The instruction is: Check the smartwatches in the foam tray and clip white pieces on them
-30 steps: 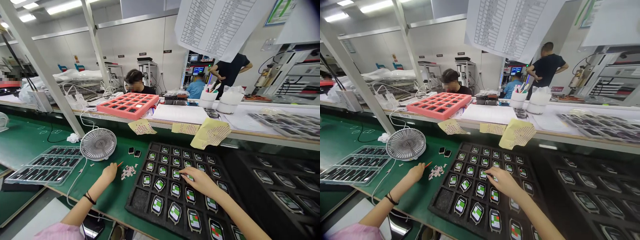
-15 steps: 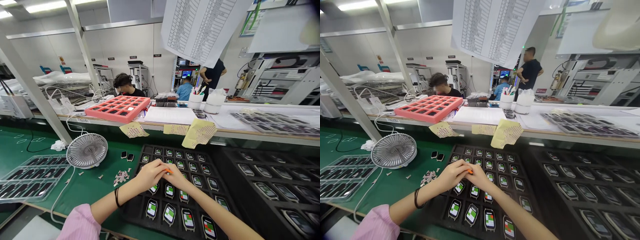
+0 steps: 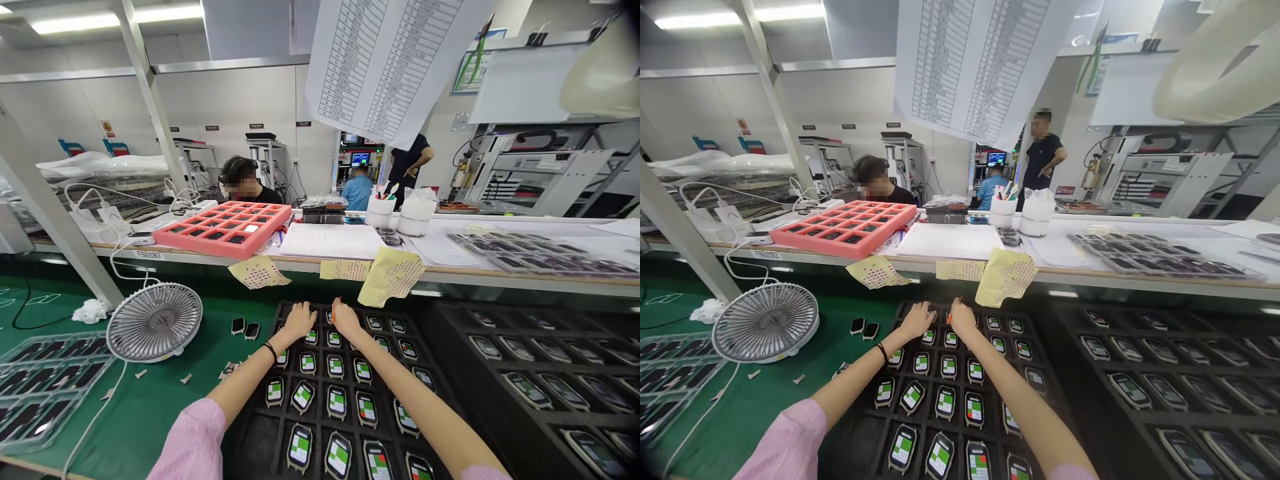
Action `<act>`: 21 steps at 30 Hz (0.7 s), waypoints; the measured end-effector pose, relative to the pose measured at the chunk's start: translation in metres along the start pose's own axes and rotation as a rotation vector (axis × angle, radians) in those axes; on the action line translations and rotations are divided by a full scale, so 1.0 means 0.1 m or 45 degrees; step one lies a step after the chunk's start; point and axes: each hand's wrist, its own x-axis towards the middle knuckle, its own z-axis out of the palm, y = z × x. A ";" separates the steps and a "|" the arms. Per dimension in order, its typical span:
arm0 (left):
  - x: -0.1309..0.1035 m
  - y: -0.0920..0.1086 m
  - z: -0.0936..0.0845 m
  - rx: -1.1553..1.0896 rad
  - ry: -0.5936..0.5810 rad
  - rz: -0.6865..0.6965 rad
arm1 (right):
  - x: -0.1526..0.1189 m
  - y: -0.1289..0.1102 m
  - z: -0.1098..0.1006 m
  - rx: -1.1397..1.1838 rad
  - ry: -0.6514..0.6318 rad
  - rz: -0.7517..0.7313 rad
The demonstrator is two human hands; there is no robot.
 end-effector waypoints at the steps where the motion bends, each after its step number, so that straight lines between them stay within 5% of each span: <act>1: 0.06 -0.03 0.00 -0.012 -0.044 -0.008 | 0.04 0.01 0.02 0.003 -0.021 0.006; 10: 0.31 -0.38 -0.17 -0.321 -0.513 0.134 | 0.13 0.19 0.11 0.342 -0.158 -0.111; 16: 0.29 -0.38 -0.18 -0.607 -0.497 0.165 | 0.07 0.19 0.03 0.780 -0.130 -0.117; 21: 0.13 -0.26 -0.22 -0.862 -0.321 0.153 | -0.25 0.17 -0.22 1.138 -0.220 -0.094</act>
